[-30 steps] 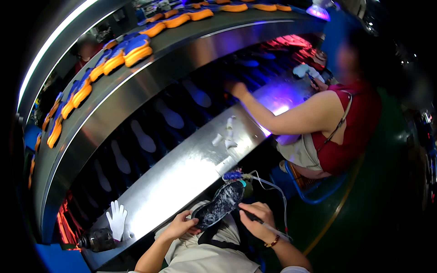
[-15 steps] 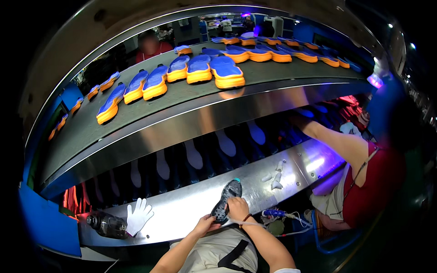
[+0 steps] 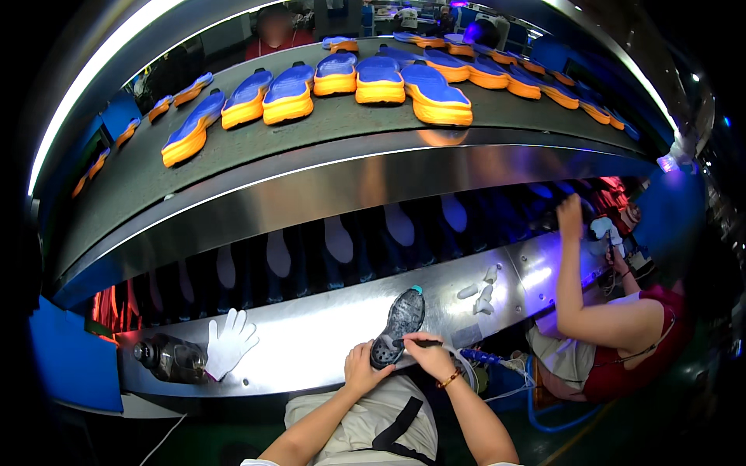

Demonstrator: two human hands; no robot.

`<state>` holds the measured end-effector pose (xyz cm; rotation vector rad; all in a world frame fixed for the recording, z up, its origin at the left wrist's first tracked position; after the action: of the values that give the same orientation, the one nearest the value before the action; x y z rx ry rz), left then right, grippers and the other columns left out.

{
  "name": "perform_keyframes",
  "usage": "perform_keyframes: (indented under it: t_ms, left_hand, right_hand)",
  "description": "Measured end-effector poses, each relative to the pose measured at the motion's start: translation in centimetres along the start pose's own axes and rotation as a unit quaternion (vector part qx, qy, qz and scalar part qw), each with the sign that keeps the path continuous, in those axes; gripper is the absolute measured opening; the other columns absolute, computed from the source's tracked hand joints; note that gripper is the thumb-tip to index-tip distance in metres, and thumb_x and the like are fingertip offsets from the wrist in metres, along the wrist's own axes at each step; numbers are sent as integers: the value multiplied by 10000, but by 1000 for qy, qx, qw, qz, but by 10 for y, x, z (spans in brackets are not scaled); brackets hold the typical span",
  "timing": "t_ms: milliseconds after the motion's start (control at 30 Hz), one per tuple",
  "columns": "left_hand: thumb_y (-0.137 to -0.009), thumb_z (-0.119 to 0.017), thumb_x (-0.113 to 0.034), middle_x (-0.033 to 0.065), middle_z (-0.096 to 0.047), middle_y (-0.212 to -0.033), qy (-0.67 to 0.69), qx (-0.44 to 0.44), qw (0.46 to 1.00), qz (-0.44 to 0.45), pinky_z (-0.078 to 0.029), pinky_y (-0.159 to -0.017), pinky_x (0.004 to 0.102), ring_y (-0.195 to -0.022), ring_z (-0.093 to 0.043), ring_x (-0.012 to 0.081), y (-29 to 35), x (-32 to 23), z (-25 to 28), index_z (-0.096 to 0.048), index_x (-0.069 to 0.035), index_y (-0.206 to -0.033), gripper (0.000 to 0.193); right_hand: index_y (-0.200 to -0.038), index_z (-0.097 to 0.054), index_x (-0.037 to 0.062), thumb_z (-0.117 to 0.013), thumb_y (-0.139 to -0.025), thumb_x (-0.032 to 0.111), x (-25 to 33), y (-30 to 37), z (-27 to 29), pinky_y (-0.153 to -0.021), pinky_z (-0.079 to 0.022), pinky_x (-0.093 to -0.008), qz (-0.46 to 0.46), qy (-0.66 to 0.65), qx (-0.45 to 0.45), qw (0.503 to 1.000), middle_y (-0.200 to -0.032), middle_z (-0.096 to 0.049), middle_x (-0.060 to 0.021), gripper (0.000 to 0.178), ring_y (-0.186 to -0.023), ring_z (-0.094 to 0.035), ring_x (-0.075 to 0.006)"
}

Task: The person uses a brush to apply a liquid to the blue undersides of shoe soles. They pick up soles from a moving conveyor belt, apply the liquid to the entire bottom surface by hand, and then place them back onto the belt.

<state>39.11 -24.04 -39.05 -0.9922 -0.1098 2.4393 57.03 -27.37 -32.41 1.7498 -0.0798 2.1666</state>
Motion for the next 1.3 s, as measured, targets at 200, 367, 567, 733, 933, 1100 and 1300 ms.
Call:
perform_keyframes:
  t_ms: [200,367,567,733,933,1100,1300]
  left_hand:
    - [-590,-751,-408,134,-511,-1037,17,8,1000,6,-396,-785,384,-935,-490,304,0,-1,-3,-487,-15,-1158,739]
    - [-599,-749,-400,140,-501,-1057,15,12,1000,15,-388,-818,388,-958,-476,308,-1,-3,-2,-485,-14,-1164,733]
    - [-593,-745,-386,137,-472,-1112,-10,12,999,52,-361,-858,395,-1003,-436,309,-2,-13,-1,-487,-12,-1160,727]
    - [-570,-746,-386,115,-488,-1099,-29,17,998,48,-354,-835,393,-968,-439,294,-7,-16,-1,-507,-28,-1137,713]
    - [-565,-746,-384,108,-500,-1086,-35,2,999,34,-342,-849,399,-982,-436,294,-8,-20,0,-522,-28,-1116,693]
    - [-564,-746,-378,111,-503,-1084,-45,-6,999,26,-333,-868,404,-1001,-434,296,-8,-21,-1,-525,-26,-1108,685]
    - [-596,-716,-405,130,-532,-1049,-34,62,996,60,-369,-845,426,-1003,-458,311,-14,-27,10,-532,-13,-1077,646]
  right_hand:
    - [-873,-670,24,-617,-775,186,-17,-14,7,-688,-476,-282,-2,134,19,991,-816,-667,-88,197,-759,-623,-170]
    - [-853,-663,13,-608,-774,171,-14,-33,33,-721,-487,-268,65,151,-103,981,-807,-667,-100,185,-758,-634,-171]
    - [-895,-623,-39,-609,-784,134,-34,-25,47,-554,-448,-232,-81,-152,-113,979,-793,-631,-85,206,-677,-618,-144]
    - [-922,-622,-45,-597,-798,148,-43,-15,51,-550,-449,-224,-150,-138,-140,969,-832,-640,-95,231,-697,-640,-167]
    - [-911,-623,-49,-590,-805,142,-30,-7,60,-550,-451,-226,-159,-105,-161,968,-825,-646,-88,222,-691,-638,-157]
    - [-882,-632,-41,-608,-790,128,-15,-1,72,-533,-449,-226,-112,-99,-173,974,-795,-649,-93,194,-672,-638,-164]
    - [-835,-614,-52,-666,-740,111,-46,-2,44,-560,-510,-272,-153,-231,-134,951,-773,-625,-118,196,-650,-633,-202]
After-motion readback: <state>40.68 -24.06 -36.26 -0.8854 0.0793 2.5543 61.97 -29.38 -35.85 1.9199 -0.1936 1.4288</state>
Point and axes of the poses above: each hand's wrist, its own y-axis away from the middle knuckle, its own z-axis out of the back of the hand, x = y × z, the point moved 3 cm from there along -y, towards the middle knuckle
